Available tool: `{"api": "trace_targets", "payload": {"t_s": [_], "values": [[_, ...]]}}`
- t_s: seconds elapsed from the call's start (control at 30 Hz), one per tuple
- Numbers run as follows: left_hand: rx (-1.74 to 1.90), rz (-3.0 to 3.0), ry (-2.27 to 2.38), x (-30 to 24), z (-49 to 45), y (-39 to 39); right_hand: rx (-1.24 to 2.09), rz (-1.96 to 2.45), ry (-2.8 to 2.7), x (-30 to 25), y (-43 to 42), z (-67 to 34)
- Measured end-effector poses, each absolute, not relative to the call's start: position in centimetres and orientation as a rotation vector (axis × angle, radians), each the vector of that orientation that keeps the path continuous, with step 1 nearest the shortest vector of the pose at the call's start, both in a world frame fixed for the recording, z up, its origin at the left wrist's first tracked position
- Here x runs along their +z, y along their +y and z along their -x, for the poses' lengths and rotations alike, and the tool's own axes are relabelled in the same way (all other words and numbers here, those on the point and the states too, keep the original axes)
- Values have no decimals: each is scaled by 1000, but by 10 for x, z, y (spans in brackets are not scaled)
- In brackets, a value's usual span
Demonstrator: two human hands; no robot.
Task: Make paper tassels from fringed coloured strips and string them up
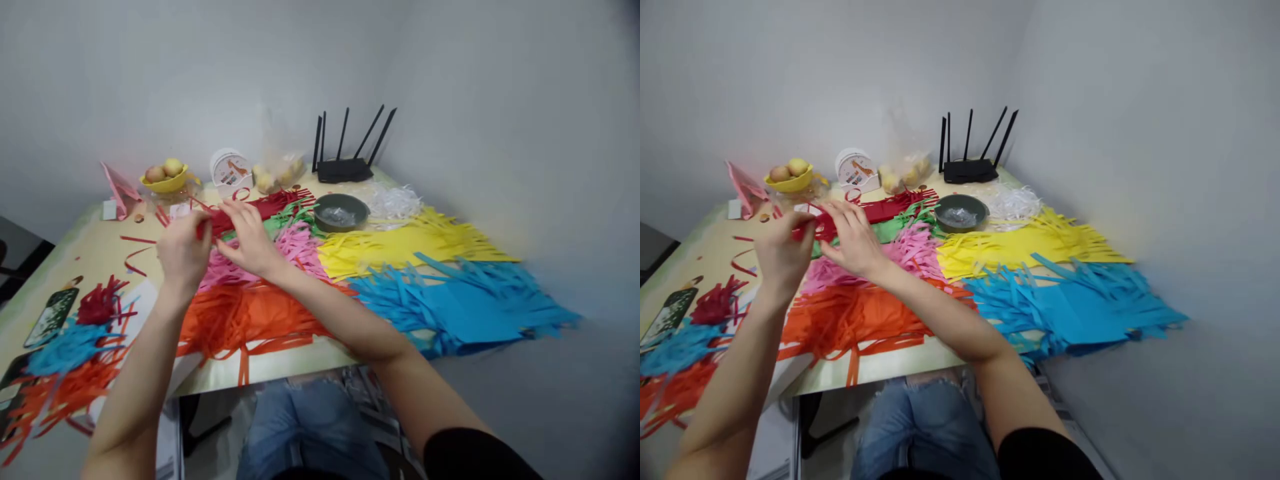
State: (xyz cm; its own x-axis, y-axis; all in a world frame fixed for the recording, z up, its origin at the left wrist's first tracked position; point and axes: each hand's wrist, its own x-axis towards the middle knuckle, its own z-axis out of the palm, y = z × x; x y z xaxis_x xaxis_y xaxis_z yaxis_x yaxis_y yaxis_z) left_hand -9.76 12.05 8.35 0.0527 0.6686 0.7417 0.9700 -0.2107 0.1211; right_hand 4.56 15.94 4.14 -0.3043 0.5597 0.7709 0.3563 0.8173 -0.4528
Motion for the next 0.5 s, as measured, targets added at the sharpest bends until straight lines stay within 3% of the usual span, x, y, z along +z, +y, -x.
{"api": "trace_targets", "payload": {"t_s": [0.23, 0.5], "values": [[-1266, 2122, -1615, 64, 83, 92, 337, 901, -2062, 47, 149, -87], [-1724, 2490, -1791, 74, 93, 89, 659, 788, -1987, 76, 126, -139]]}}
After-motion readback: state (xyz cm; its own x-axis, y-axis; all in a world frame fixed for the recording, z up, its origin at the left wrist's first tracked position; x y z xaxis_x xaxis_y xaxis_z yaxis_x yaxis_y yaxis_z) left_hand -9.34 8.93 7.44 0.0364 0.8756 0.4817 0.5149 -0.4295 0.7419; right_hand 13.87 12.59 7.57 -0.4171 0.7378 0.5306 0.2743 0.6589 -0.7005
